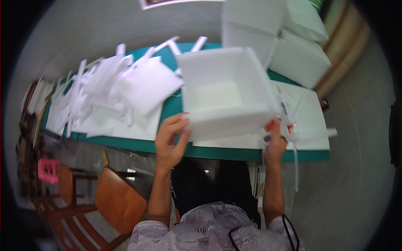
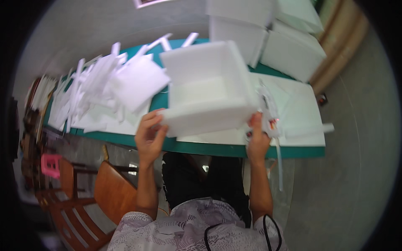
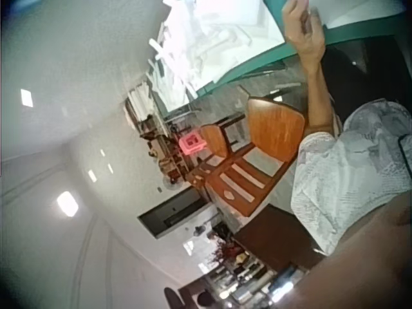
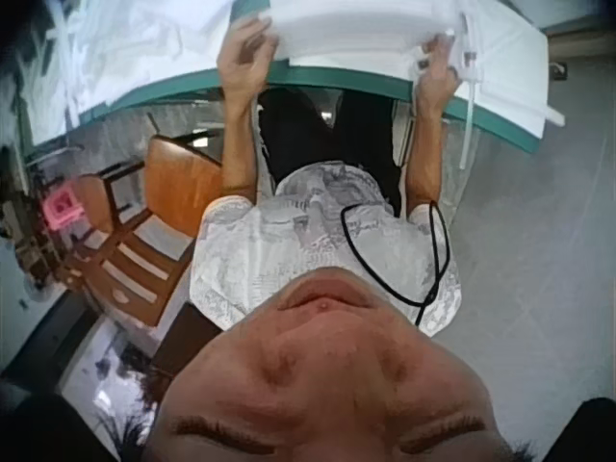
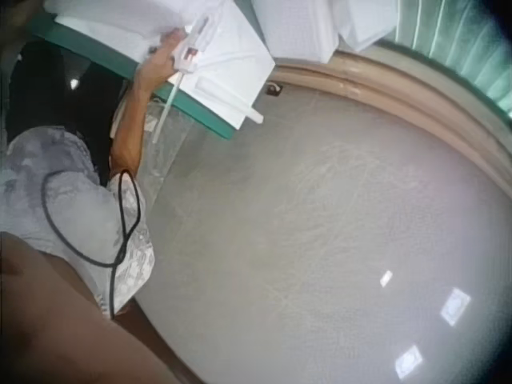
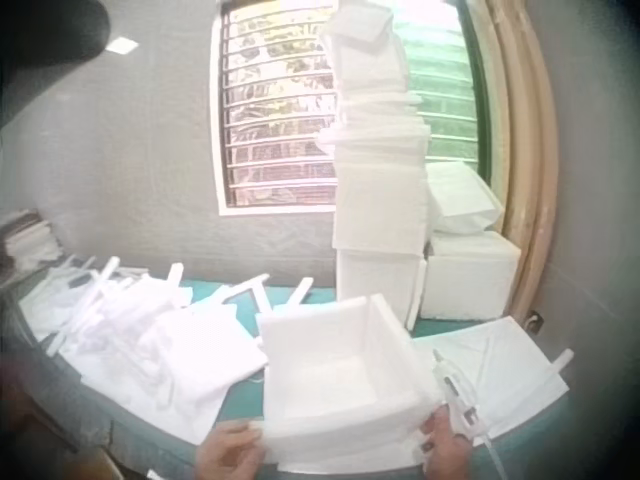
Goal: Assembling foam boxes using a hot glue gun and pre-cut foam pieces.
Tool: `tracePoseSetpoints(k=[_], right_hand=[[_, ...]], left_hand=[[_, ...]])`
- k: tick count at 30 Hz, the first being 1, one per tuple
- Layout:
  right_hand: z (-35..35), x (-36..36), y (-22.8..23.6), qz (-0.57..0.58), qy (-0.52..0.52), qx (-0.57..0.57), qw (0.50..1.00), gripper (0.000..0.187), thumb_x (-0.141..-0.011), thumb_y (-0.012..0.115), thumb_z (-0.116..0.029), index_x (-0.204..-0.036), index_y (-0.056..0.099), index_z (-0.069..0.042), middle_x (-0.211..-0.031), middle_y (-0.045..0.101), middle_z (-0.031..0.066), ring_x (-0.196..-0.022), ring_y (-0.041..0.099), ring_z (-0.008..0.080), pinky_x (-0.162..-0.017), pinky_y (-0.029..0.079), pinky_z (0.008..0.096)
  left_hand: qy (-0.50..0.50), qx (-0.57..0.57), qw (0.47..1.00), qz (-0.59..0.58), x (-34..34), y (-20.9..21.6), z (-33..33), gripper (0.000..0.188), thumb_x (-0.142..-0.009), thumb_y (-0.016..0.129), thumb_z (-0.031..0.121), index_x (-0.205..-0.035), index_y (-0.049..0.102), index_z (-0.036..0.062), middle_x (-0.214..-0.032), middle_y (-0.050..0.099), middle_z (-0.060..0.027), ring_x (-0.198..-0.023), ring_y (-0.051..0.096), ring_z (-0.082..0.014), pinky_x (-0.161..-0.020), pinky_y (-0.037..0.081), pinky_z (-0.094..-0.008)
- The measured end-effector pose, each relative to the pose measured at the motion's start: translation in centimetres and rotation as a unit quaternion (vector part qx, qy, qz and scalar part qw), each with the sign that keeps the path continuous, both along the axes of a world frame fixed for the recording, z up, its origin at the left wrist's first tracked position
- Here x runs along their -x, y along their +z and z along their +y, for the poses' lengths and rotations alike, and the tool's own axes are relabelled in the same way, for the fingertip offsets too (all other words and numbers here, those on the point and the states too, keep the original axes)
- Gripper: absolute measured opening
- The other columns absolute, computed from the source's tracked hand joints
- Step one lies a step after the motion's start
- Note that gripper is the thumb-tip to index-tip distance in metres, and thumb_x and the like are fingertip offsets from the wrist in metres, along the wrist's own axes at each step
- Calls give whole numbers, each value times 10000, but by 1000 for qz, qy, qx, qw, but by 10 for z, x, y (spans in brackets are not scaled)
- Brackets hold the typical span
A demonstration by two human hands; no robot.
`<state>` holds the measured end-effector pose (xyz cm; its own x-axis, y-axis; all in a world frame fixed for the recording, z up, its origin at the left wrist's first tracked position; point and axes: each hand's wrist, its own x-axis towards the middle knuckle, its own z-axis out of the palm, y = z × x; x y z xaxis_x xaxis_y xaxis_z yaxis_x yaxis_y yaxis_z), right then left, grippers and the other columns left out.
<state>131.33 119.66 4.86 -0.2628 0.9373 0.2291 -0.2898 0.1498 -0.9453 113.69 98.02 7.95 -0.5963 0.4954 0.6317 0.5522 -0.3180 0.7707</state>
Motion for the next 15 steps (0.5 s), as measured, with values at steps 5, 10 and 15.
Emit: tracePoseSetpoints(k=[5,10,15], right_hand=[[4,-9,-8,11,18,33,999,324,-941,625,-308,-1105,620,-28,-937,652,27,-807,613,86,-644,477,217],[3,-6,-8,78,11,72,994,392,-946,616,-247,-1201,529,38,-1198,581,140,-1114,590,220,-1014,481,389],[6,-7,-3,77,-2,65,995,383,-947,614,-255,-1191,540,32,-1185,589,136,-1098,597,215,-996,493,382]], left_hand=[[11,-8,1000,25,-3,5,1,309,-797,650,-101,-1081,644,22,-1161,614,-147,-1054,623,-242,-834,544,-292],[12,-14,999,29,-6,7,-5,328,-795,641,-109,-1092,646,29,-1165,615,-147,-1057,624,-250,-851,542,-298],[0,-9,1000,24,-3,8,1,332,-792,646,-96,-1096,649,36,-1168,624,-143,-1065,624,-270,-889,510,-322]])
